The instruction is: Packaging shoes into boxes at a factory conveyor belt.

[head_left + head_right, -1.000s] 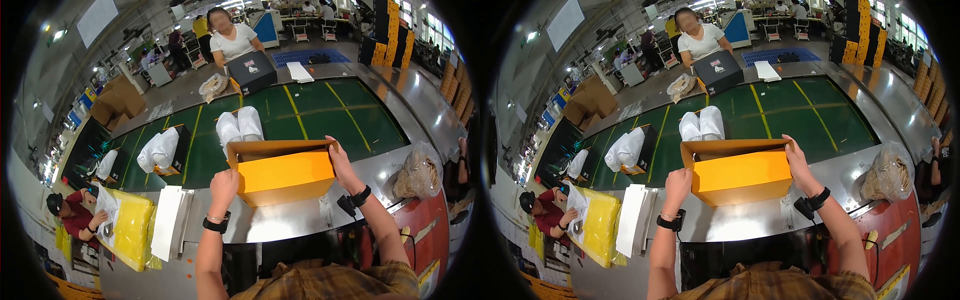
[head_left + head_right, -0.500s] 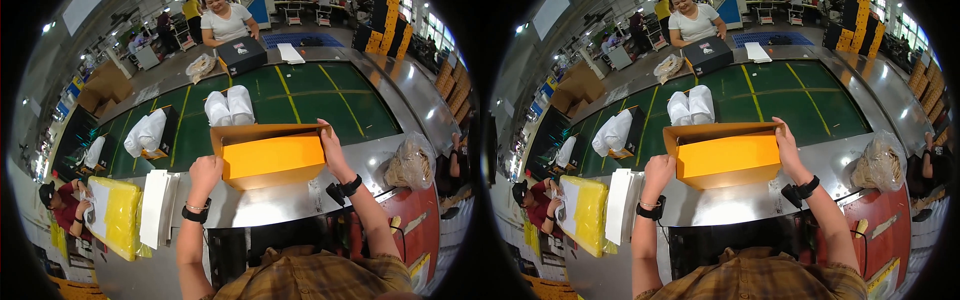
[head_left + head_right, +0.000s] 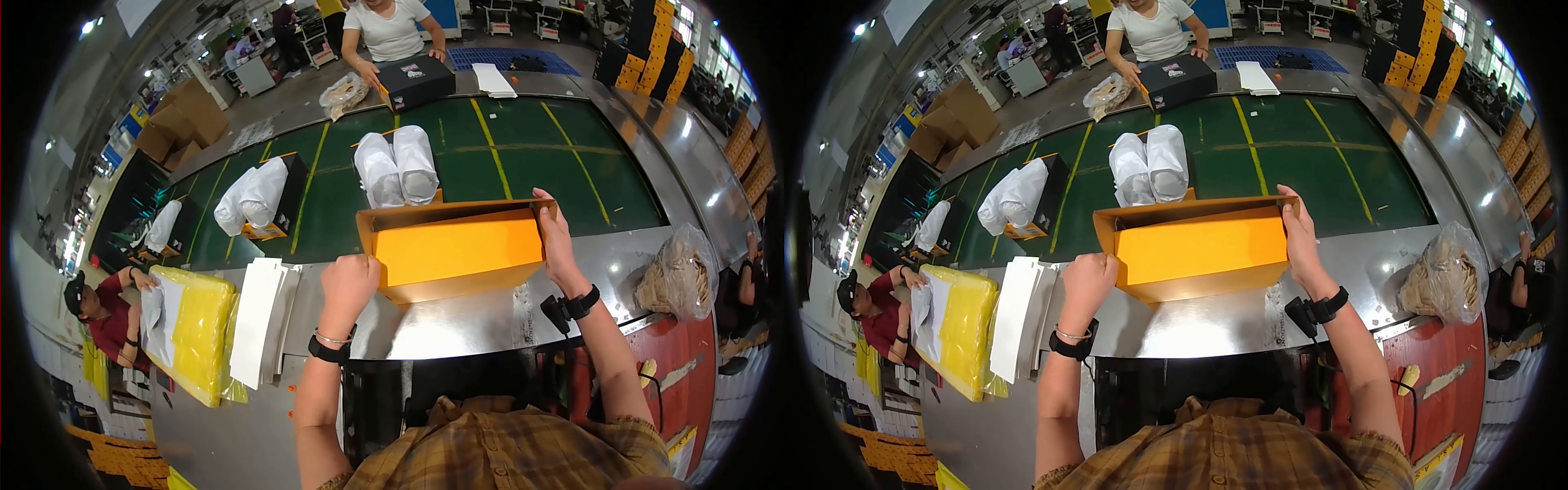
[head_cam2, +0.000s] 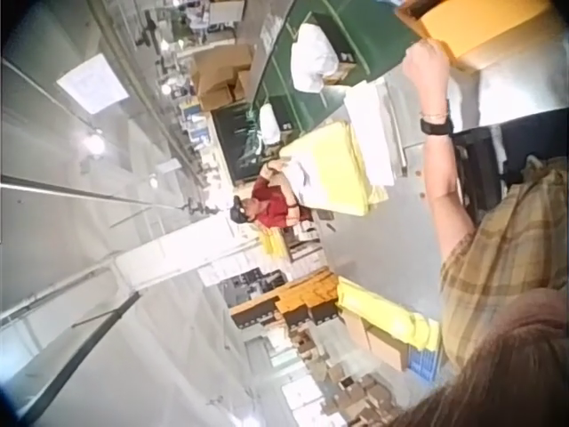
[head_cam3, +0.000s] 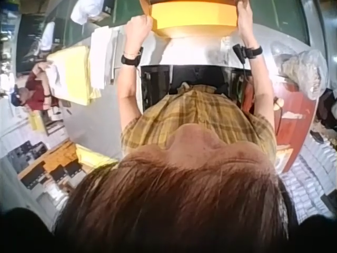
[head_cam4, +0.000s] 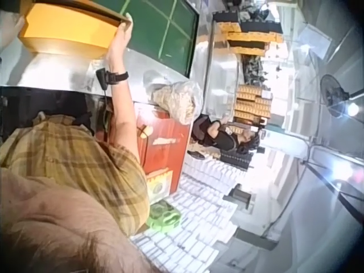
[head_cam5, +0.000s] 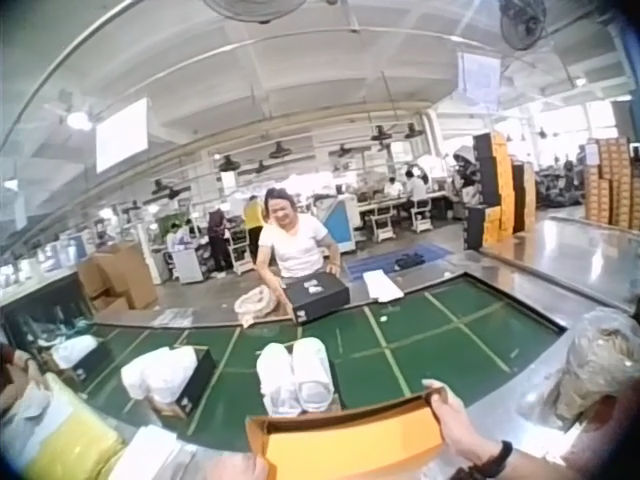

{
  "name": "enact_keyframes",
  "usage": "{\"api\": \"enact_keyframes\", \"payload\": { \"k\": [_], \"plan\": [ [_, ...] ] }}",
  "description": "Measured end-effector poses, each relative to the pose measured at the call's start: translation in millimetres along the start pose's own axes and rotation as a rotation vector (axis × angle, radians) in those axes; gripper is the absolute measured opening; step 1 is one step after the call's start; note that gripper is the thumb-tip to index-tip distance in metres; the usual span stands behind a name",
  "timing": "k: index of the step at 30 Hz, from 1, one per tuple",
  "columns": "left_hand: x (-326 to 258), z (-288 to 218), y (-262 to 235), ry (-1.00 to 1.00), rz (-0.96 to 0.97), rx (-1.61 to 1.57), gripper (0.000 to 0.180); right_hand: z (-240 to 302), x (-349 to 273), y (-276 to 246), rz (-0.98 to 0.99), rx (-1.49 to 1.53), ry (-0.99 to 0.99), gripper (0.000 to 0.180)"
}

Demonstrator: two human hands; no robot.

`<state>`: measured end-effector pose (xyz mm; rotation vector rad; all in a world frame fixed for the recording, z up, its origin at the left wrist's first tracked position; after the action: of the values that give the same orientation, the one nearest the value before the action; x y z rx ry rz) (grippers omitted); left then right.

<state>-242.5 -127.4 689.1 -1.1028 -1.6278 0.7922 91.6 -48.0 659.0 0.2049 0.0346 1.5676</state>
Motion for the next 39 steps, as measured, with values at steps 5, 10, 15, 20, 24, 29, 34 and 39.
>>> {"api": "enact_keyframes", "payload": {
  "k": [5, 10, 15, 20, 24, 29, 34, 39],
  "plan": [
    [-12, 2, 14, -0.052, 0.028, 0.079, 0.037, 5, -1, 2, 0.02, 0.079, 0.025, 0.035],
    [13, 33, -2, -0.023, 0.172, -0.206, 0.04, 8, 2, -4, 0.123, 0.193, 0.045, 0.037],
    [53, 36, -17, 0.043, 0.153, -0.782, 0.043, 10, 7, 0, 0.072, 0.271, 0.123, 0.035],
    [-10, 29, 21, 0.346, -0.147, -0.394, 0.024, -37, -5, -35, 0.055, -0.156, 0.001, 0.019],
    [-39, 28, 30, 0.222, -0.218, -0.491, 0.026, -38, -29, -19, 0.088, -0.044, 0.166, 0.023],
    [11, 42, 18, -0.117, -0.119, -0.891, 0.035, -35, -41, -14, 0.112, -0.04, 0.171, 0.026],
    [5, 22, 32, -0.302, 0.272, -0.802, 0.037, -47, -85, -30, 0.067, 0.025, 0.031, 0.04],
    [-115, 20, 20, 0.076, -0.05, -0.68, 0.027, -18, -146, -32, 0.275, 0.214, 0.277, 0.073]
  ]
}}
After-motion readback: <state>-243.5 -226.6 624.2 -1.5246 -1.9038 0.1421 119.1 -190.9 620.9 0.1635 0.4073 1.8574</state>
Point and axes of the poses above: each hand's wrist, its own x-axis towards the middle knuckle, its own y-axis out of the palm, z = x × y, the point moved 2 cm from there along x, towards the middle knuckle, and after that the axes turned 1 degree about -x, right-handed, at the moved point
